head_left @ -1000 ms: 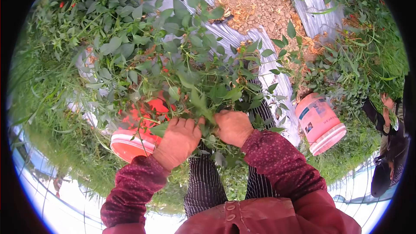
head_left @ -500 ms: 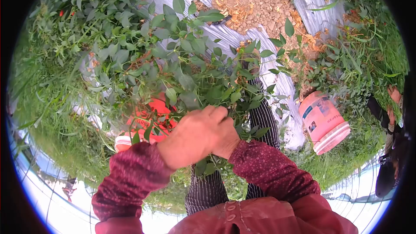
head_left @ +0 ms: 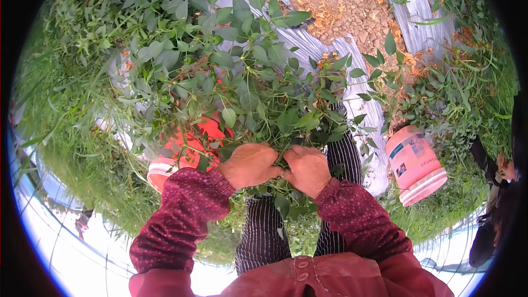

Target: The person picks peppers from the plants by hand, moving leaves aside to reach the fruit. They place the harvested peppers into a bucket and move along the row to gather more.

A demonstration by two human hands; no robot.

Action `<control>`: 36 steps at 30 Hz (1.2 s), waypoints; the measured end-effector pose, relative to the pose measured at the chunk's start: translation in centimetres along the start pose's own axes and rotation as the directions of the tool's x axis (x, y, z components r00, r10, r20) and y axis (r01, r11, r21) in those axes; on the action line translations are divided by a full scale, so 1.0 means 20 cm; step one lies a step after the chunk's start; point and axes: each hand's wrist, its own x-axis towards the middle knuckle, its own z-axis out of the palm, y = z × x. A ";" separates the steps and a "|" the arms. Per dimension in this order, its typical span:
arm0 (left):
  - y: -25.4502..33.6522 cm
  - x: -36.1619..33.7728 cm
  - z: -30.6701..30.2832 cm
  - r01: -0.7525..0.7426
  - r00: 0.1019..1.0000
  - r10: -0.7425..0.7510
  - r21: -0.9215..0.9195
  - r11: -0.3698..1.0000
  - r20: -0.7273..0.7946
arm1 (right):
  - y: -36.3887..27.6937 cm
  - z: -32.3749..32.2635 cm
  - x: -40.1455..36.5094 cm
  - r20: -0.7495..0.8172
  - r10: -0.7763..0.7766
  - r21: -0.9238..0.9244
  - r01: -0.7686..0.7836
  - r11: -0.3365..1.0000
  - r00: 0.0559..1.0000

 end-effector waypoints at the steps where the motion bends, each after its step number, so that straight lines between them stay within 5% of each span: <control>1: 0.00 0.01 -0.01 0.025 0.997 -0.026 0.011 1.000 0.074 | 0.00 0.00 0.00 -0.005 -0.011 -0.045 0.011 0.999 1.000; 3: 0.01 0.02 0.01 0.052 0.988 -0.054 0.017 0.999 0.142 | 0.00 0.02 0.00 -0.039 -0.015 -0.058 0.012 0.998 0.999; 6: 0.03 0.01 0.05 0.027 0.999 -0.027 0.013 1.000 -0.017 | 0.04 0.08 0.05 -0.048 0.060 -0.151 -0.066 0.986 0.997; 9: 0.07 -0.03 0.15 0.179 0.984 -0.180 -0.057 0.982 -0.003 | 0.16 0.03 0.12 -0.065 0.174 -0.193 -0.183 0.964 0.983; 14: -0.04 -0.01 0.34 0.002 0.986 -0.025 -0.142 0.990 -0.167 | 0.13 -0.06 0.15 -0.123 0.249 -0.098 -0.261 0.960 0.961; 15: -0.05 0.00 0.39 -0.015 0.980 -0.002 -0.084 0.996 -0.201 | 0.07 -0.09 0.17 0.011 0.329 0.394 -0.306 0.866 0.944; 16: -0.06 0.02 0.45 -0.014 0.979 -0.004 -0.088 0.996 -0.206 | 0.01 -0.09 0.19 0.170 0.330 0.776 -0.333 0.536 0.928; 19: -0.02 0.00 0.53 -0.102 0.944 0.164 0.220 0.970 -0.286 | -0.12 0.01 0.24 0.298 0.162 0.896 -0.334 0.291 0.941; 22: -0.03 -0.09 0.46 -0.184 0.887 0.258 0.219 0.958 -0.383 | -0.14 0.11 0.30 0.468 0.172 0.838 -0.497 0.225 0.867; 24: -0.03 -0.20 0.39 -0.187 0.892 0.273 0.254 0.949 -0.362 | -0.10 0.29 0.36 0.472 0.075 0.845 -0.475 0.247 0.878; 28: -0.08 -0.36 0.23 -0.346 0.833 0.346 0.082 0.935 -0.431 | -0.14 0.41 0.39 0.546 0.002 0.623 -0.408 0.667 0.838; 29: -0.09 -0.38 0.15 -0.379 0.775 0.272 -0.076 0.922 -0.571 | -0.15 0.41 0.38 0.546 0.003 0.625 -0.410 0.664 0.838; 30: -0.12 -0.38 0.09 -0.425 0.711 0.169 -0.226 0.876 -0.683 | -0.18 0.40 0.38 0.530 0.016 0.492 -0.323 0.809 0.848; 32: -0.25 -0.36 -0.04 0.044 0.775 -0.132 -0.156 0.987 -0.618 | -0.21 0.44 0.35 0.512 0.023 0.337 -0.226 0.914 0.859; 34: -0.49 -0.17 -0.03 0.182 0.815 -0.106 0.077 0.980 -0.569 | -0.23 0.50 0.31 0.285 0.034 0.314 -0.127 0.941 0.958; 36: -0.57 0.01 -0.02 0.365 0.859 -0.238 0.214 0.906 -0.454 | -0.25 0.48 0.31 0.342 0.002 0.268 -0.100 0.958 0.940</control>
